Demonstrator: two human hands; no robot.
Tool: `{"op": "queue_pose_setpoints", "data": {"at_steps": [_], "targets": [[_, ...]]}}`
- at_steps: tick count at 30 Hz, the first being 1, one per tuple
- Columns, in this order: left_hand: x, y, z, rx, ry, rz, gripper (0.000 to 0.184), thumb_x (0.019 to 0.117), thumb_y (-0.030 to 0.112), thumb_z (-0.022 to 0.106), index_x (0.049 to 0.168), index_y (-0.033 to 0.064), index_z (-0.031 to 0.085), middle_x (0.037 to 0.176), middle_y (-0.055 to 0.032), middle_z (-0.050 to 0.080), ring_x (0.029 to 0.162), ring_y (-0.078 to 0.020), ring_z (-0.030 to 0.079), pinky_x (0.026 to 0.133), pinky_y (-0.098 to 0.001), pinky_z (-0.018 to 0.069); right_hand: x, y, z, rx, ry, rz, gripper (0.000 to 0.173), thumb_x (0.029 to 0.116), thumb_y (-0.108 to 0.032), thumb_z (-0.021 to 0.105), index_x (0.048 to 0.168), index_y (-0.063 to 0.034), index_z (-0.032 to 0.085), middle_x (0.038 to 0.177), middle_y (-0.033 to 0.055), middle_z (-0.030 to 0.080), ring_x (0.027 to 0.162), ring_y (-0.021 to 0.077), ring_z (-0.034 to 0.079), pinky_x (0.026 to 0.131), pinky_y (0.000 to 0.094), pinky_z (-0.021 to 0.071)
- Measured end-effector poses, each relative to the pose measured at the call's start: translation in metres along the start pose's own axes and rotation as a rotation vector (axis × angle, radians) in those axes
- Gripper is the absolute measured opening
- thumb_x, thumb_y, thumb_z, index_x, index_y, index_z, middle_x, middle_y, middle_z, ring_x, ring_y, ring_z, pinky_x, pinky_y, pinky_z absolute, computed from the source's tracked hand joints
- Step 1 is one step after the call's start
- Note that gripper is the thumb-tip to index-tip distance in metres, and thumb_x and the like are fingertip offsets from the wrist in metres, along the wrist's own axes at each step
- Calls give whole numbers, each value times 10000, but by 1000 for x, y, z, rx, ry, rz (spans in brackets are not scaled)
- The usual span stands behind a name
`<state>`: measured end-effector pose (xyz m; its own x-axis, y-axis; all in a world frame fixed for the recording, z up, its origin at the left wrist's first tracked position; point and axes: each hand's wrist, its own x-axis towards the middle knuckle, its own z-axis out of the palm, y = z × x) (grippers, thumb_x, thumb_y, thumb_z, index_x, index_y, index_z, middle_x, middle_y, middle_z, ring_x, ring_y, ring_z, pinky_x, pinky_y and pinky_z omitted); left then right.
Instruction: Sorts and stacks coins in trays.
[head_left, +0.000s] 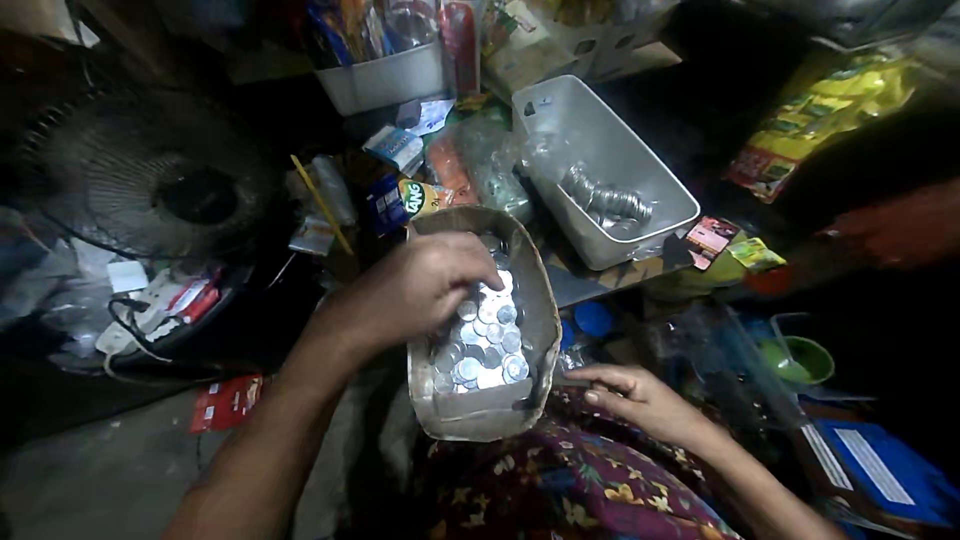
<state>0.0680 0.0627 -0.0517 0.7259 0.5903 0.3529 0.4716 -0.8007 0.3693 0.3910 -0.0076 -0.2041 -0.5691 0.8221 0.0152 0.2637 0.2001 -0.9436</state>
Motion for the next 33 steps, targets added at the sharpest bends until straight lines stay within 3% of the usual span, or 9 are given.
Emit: {"op": "queue_pose_setpoints", "data": {"at_steps": [4,6,10,12,18,23,27,30,33], "targets": [[3,17,26,206,-297,-42,413,889,3,664,1281,127,705,1249,-80,692,1180,-270,648,997,-459,524,-8,30,5,13,-76,217,322,1019,-110,533,1287,7,666,1182,99,697,935,15,620,869,199,504],[4,22,33,272,-432,-102,469,930,-2,649,1377,139,640,1336,-94,651,1237,-307,615,998,-493,512,-11,51,6,33,-91,337,315,1029,-75,531,1308,20,645,1255,136,677,1053,85,643,958,264,505],[-3,27,27,355,-597,-170,414,949,7,627,1325,170,688,1303,-89,656,1225,-330,593,965,-494,507,-26,102,10,39,-63,508,306,1037,-44,526,1309,48,634,1328,194,644,1216,230,618,1070,380,458],[-7,32,19,355,-685,-211,406,944,13,631,1305,185,700,1340,-68,640,1274,-321,561,1001,-499,477,-36,123,12,23,-54,566,307,1038,-42,529,1310,55,635,1352,216,631,1269,279,599,1105,415,439],[-29,29,9,396,-611,-193,355,869,63,749,1152,275,781,1293,-85,657,1246,-325,578,983,-477,503,-30,132,9,-18,-16,655,311,1050,-35,516,1333,40,621,1365,212,623,1277,282,588,1109,419,424],[-35,28,8,398,-606,-198,312,899,85,705,1114,293,794,1272,-70,667,1254,-305,572,1008,-465,486,-30,141,10,-94,-52,690,305,1049,-49,528,1324,32,635,1381,215,615,1314,312,569,1139,451,400],[-27,32,7,362,-637,-255,224,931,101,684,1050,247,805,1254,-67,667,1246,-286,574,1018,-458,470,-30,143,10,-89,-41,703,305,1046,-40,532,1323,35,635,1376,218,616,1313,315,568,1138,450,404],[-21,31,17,333,-506,-196,119,941,110,667,980,137,776,1060,-80,684,1059,-276,648,909,-467,521,-30,146,10,-95,-45,699,299,1046,-43,532,1312,33,642,1376,210,621,1315,308,569,1140,448,401],[-12,29,32,281,-437,-157,157,1002,180,603,974,101,737,969,-76,673,984,-259,654,897,-467,508,-30,150,11,-88,-40,698,294,1046,-47,534,1306,31,645,1358,208,631,1299,300,580,1132,447,408]]}}
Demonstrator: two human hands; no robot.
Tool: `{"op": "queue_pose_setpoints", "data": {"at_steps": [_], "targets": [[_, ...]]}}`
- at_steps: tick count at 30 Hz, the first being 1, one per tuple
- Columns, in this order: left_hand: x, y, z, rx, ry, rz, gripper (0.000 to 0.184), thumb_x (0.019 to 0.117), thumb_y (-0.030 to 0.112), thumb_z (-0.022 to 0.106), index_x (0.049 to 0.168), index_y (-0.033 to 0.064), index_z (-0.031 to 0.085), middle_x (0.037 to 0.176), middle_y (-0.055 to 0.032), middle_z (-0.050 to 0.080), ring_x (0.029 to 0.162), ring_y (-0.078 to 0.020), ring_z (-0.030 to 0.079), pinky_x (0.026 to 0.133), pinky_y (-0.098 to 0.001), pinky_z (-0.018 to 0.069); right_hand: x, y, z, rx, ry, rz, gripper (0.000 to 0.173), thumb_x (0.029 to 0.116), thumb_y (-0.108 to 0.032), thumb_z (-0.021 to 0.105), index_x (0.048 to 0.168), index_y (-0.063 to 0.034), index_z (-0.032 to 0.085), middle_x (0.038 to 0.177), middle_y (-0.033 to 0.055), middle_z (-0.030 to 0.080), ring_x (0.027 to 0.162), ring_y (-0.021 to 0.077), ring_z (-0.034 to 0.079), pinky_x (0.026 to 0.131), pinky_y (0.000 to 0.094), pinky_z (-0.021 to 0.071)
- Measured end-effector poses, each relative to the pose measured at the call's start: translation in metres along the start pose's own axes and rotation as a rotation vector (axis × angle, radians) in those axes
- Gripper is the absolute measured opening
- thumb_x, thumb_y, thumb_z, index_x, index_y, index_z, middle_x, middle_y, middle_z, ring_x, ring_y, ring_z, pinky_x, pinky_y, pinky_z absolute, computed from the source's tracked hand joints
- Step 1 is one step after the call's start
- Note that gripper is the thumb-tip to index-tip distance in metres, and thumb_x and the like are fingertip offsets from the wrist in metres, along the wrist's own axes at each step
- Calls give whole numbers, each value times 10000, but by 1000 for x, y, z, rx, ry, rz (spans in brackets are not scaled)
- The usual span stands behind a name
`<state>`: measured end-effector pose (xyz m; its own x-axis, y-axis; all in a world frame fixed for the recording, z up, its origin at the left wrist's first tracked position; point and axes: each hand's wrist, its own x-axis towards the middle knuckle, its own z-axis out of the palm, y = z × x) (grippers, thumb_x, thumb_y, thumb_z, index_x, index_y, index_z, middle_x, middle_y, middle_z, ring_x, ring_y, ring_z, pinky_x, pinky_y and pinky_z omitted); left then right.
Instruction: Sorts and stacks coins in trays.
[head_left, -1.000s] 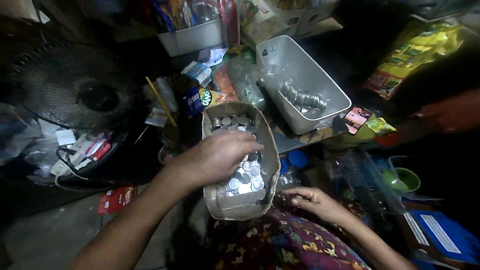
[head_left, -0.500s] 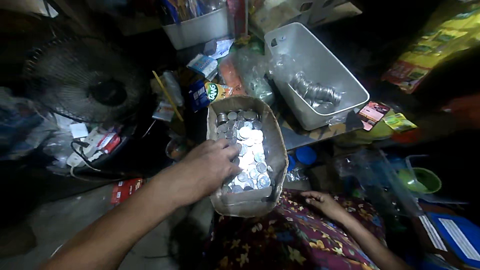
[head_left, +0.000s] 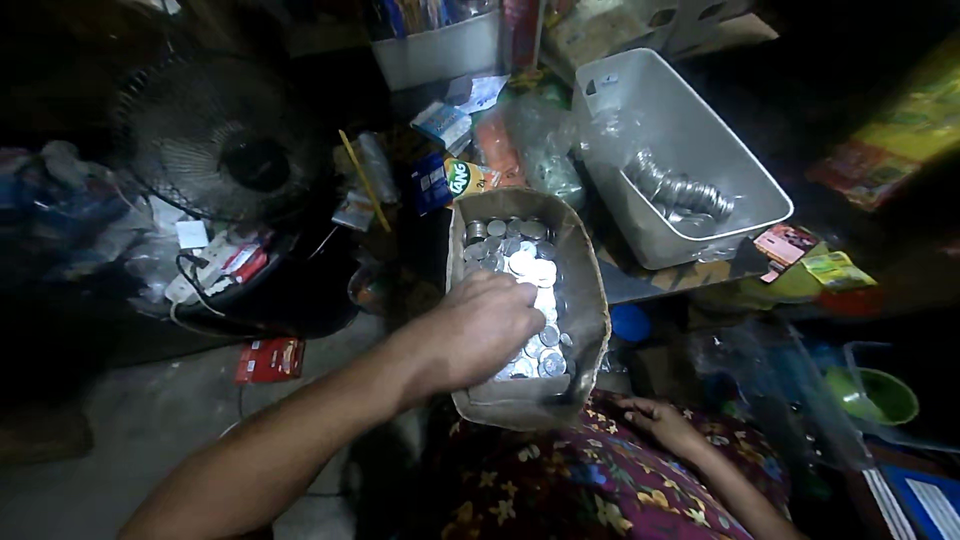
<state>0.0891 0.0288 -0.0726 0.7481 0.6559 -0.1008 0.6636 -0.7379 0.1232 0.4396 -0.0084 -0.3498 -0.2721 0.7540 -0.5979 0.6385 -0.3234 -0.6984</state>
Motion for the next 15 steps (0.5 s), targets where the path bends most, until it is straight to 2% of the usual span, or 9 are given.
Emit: {"op": "queue_pose_setpoints", "data": {"at_steps": [2,7,10,13,15], "targets": [[9,5,0,-1,-39,10,166,997,214,627,986,83,728,979,-94,672,1004,-276,646,917,-471,485,0,1,1,2,9,-1,295,1042,-40,536,1306,35,645,1360,213,628,1302,302,577,1136,443,406],[18,12,-6,79,-118,-3,214,908,272,757,1001,80,739,1046,-102,687,1047,-297,634,957,-508,442,0,3,0,-2,17,-30,290,1035,-22,535,1291,47,653,1360,218,629,1294,313,585,1130,447,413],[18,13,-6,107,-119,1,212,932,275,730,992,72,737,1043,-102,688,1064,-298,632,984,-518,426,-1,0,0,0,7,-19,291,1039,-25,534,1297,49,647,1352,227,630,1288,318,587,1127,449,413],[18,12,2,168,-38,49,144,947,213,693,931,75,733,971,-84,693,1015,-285,652,968,-508,449,0,-2,-1,-3,-3,-14,301,1044,-31,528,1314,43,638,1369,225,620,1302,316,577,1133,447,405],[18,12,3,200,-43,67,153,964,200,659,909,76,730,947,-78,688,1011,-279,652,1012,-523,432,0,-2,-1,9,4,-9,298,1044,-32,531,1311,45,639,1364,223,623,1299,312,579,1129,442,409]]}}
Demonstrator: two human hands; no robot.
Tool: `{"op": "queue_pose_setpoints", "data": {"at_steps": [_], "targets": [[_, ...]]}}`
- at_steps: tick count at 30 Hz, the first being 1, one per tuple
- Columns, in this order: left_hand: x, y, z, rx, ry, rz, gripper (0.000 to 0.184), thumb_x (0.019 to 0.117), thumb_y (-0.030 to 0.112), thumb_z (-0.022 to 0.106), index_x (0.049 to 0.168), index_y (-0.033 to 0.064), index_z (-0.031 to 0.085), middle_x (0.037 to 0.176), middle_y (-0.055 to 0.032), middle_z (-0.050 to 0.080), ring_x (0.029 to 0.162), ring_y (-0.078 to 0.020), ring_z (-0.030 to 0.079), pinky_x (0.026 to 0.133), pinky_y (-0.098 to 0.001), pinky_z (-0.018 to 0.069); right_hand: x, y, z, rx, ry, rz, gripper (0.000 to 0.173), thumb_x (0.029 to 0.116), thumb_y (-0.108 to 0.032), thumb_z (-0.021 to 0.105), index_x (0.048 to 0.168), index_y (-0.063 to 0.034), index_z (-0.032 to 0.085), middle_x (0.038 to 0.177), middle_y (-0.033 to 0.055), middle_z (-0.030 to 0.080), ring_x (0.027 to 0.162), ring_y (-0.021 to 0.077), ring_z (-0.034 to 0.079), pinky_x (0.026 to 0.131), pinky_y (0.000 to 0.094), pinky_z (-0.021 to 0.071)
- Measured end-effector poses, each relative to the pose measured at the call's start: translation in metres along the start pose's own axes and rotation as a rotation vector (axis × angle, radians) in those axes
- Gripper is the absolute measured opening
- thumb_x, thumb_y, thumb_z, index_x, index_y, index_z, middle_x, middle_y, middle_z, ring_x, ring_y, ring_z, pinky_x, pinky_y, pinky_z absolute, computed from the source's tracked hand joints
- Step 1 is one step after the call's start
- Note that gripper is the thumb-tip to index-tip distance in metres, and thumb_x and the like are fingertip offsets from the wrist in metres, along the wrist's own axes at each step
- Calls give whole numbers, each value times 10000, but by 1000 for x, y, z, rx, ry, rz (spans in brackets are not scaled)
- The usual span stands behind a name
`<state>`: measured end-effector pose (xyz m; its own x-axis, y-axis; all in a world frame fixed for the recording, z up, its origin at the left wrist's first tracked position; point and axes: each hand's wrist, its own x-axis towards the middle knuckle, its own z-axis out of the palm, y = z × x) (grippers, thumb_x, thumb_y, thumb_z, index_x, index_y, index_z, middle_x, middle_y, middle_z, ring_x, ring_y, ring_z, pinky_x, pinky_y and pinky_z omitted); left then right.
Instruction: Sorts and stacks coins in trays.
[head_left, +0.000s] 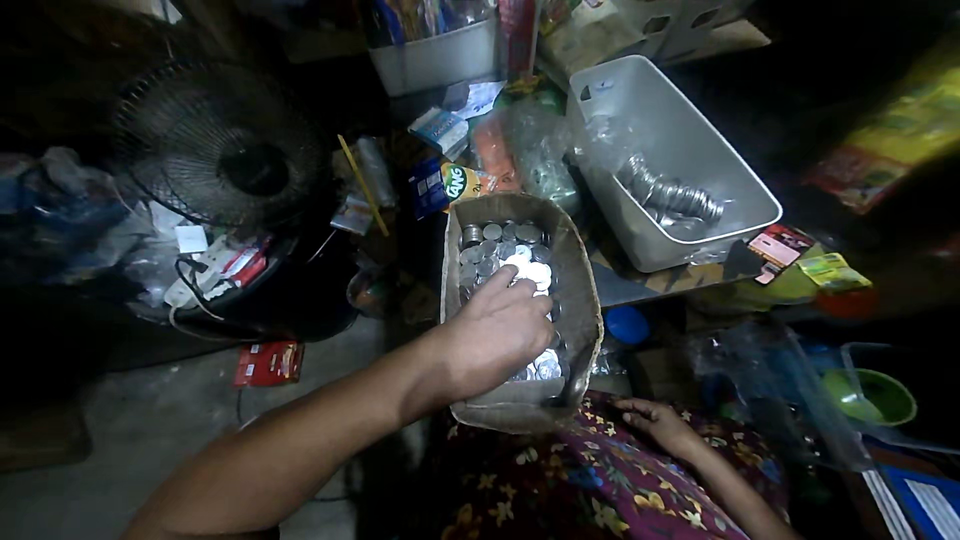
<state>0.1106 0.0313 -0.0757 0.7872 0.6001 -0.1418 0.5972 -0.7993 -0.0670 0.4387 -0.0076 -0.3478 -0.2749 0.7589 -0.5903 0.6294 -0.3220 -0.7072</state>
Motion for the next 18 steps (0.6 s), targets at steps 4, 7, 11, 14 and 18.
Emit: {"op": "queue_pose_setpoints", "data": {"at_steps": [4,7,11,14,18], "targets": [[-3,-4,0,-53,-33,-13,236,1007,236,609,912,57,730,975,-94,694,1072,-288,645,1088,-544,383,0,1,0,13,1,27,300,1045,-43,534,1316,36,638,1362,219,625,1297,313,579,1127,452,410],[-5,-8,5,-107,4,-33,268,1013,265,587,946,54,738,1017,-106,700,1112,-292,639,1083,-532,389,0,3,0,20,3,17,293,1045,-44,533,1304,31,647,1346,217,633,1284,308,586,1118,455,419],[-7,-13,8,-183,77,-72,262,1021,202,565,911,56,754,965,-106,706,1080,-283,649,985,-487,444,0,2,0,9,-3,14,291,1043,-39,537,1300,37,649,1357,218,628,1296,310,580,1130,449,408],[-7,-14,5,-248,79,-116,264,1025,212,578,905,57,755,952,-103,710,1061,-276,655,959,-488,455,0,1,0,8,-5,31,293,1046,-40,533,1307,33,645,1369,215,622,1306,307,573,1135,443,403],[-8,-20,-1,-489,65,-185,306,1042,214,550,889,46,755,934,-84,701,1017,-228,641,958,-473,428,1,3,0,15,-11,38,300,1048,-43,528,1316,27,643,1387,207,615,1329,306,559,1147,448,393]]}}
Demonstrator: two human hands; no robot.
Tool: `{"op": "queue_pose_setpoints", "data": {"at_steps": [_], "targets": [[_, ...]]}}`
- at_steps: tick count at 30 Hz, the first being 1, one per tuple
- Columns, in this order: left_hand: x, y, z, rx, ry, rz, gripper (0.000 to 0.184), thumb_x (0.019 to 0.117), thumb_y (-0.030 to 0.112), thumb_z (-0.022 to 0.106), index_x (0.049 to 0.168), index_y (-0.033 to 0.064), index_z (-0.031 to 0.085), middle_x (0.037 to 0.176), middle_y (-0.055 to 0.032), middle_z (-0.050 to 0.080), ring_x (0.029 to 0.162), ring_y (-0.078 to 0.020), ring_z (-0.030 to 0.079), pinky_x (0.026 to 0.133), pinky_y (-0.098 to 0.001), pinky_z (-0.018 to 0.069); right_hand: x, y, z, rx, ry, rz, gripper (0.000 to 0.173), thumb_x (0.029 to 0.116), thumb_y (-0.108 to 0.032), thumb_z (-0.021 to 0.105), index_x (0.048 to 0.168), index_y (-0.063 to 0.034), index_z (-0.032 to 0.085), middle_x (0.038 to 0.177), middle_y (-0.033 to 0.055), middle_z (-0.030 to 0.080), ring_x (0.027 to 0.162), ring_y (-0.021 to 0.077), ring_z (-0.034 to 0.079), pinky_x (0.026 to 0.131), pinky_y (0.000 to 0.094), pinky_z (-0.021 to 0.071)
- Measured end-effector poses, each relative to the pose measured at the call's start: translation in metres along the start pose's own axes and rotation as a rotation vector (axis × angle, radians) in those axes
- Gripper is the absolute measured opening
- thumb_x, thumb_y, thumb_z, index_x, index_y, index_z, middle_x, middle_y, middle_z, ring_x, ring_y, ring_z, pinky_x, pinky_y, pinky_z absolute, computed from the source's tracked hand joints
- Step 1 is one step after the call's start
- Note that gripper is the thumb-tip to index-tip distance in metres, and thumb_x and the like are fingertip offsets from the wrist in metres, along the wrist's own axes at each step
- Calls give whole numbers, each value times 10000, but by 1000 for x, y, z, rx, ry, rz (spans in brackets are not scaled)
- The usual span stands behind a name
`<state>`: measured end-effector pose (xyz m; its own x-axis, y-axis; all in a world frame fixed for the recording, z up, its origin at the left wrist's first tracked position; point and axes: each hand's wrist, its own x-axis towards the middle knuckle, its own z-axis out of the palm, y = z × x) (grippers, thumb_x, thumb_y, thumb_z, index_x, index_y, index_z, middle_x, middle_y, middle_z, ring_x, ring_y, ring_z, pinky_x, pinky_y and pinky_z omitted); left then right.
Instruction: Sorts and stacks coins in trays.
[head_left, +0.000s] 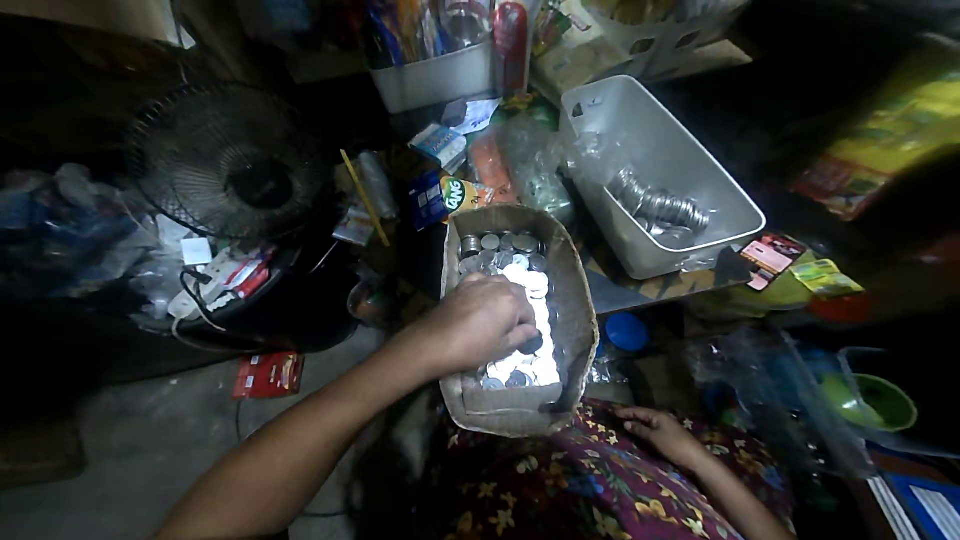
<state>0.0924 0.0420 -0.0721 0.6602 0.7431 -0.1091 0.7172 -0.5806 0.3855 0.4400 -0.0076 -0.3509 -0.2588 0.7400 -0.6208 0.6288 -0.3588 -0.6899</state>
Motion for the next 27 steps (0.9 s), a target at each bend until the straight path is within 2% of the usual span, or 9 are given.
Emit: {"op": "queue_pose_setpoints", "data": {"at_steps": [3,6,9,15,21,27], "targets": [[-1,-7,-2,-149,9,-3,316,1039,225,548,865,50,745,892,-45,680,934,-160,625,893,-421,444,1,1,0,-10,-7,3,304,1047,-53,537,1322,24,640,1380,212,616,1319,309,565,1140,451,399],[-1,-13,-3,-260,22,7,299,1035,221,556,876,48,739,890,-15,661,882,-74,601,809,-282,476,2,3,0,1,-13,-5,304,1048,-53,535,1321,34,635,1389,216,609,1322,309,562,1144,448,396],[-1,-16,-2,-334,45,21,286,1030,207,563,866,41,728,885,2,647,862,-25,582,776,-208,463,2,4,0,8,-14,5,304,1049,-53,534,1323,30,636,1387,210,612,1318,302,565,1140,445,399],[-2,-16,-1,-345,43,1,281,1032,190,557,868,49,736,886,12,643,864,-14,583,771,-195,463,1,2,0,-3,-23,9,300,1047,-48,535,1317,37,635,1380,219,612,1311,308,566,1138,450,396],[0,-12,-6,-367,7,-74,299,1048,151,512,885,15,722,911,-19,649,853,-29,573,762,-217,454,2,1,-1,-17,-25,5,304,1046,-47,537,1323,31,634,1384,212,614,1323,305,561,1145,444,394],[1,-13,-8,-447,0,-74,304,1049,136,512,857,4,707,848,-11,623,782,-11,540,702,-187,426,2,4,0,-14,-17,-17,294,1042,-34,538,1304,53,638,1368,228,618,1311,314,568,1141,444,395]]}}
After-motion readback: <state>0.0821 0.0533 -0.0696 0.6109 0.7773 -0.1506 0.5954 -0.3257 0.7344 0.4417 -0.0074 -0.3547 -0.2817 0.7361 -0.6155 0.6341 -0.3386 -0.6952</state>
